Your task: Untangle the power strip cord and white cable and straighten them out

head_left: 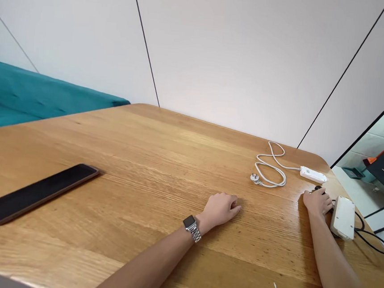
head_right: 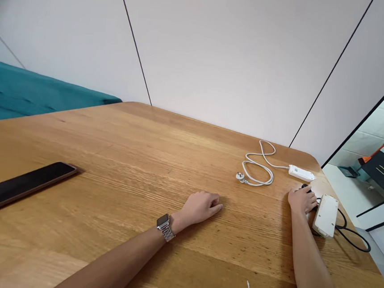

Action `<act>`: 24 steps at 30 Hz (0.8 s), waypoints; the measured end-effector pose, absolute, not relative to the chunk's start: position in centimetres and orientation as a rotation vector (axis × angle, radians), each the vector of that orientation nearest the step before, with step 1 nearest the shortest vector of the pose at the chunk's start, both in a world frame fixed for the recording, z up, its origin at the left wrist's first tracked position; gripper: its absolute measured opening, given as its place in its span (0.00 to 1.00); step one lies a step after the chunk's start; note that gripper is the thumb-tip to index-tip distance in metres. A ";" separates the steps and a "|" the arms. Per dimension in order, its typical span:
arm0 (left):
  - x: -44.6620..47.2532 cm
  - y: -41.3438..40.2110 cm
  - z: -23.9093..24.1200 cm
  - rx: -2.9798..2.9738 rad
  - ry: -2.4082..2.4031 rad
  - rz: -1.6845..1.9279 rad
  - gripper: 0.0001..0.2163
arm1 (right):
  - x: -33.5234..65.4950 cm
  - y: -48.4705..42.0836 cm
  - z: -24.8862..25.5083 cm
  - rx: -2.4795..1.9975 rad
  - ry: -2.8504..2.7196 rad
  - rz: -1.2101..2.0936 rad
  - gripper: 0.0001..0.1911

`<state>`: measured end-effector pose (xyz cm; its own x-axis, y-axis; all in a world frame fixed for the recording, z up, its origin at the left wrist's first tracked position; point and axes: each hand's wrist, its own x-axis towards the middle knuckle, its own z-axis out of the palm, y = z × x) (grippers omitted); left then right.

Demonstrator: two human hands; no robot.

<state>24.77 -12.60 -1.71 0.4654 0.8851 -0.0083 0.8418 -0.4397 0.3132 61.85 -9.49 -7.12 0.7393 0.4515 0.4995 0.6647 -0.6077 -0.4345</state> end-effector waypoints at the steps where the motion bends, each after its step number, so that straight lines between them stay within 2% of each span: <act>1: 24.8 -12.6 -1.6 2.445 1.476 0.222 0.12 | 61.7 -9.5 -6.8 -2.372 -0.846 -0.444 0.29; 6: 24.9 -12.7 -1.3 2.445 1.470 0.216 0.12 | 59.1 -10.7 -4.9 -2.497 -1.149 -0.415 0.20; 12: 24.8 -12.5 -1.6 2.453 1.456 0.224 0.11 | 53.5 -12.9 -4.9 -2.102 -1.620 -0.560 0.15; 14: 25.1 -12.6 -1.9 2.454 1.428 0.270 0.15 | 51.4 -13.7 -5.1 -1.881 -1.826 -0.529 0.14; 17: 25.5 -12.7 -2.5 2.517 1.304 0.400 0.29 | 48.2 -14.9 -5.2 -1.486 -2.101 -0.375 0.15; 19: 25.7 -12.7 -2.8 2.583 1.158 0.440 0.34 | 46.2 -15.4 -5.2 -1.298 -2.218 -0.243 0.15; 24: 25.7 -12.6 -2.9 2.647 0.960 0.374 0.30 | 44.3 -15.9 -4.8 -1.115 -2.308 0.094 0.11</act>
<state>25.66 -12.57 -2.90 0.7428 0.6548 0.1396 0.5767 -0.7317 0.3635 44.31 -15.89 -4.76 -0.4911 0.7389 0.4613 0.6992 0.6502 -0.2972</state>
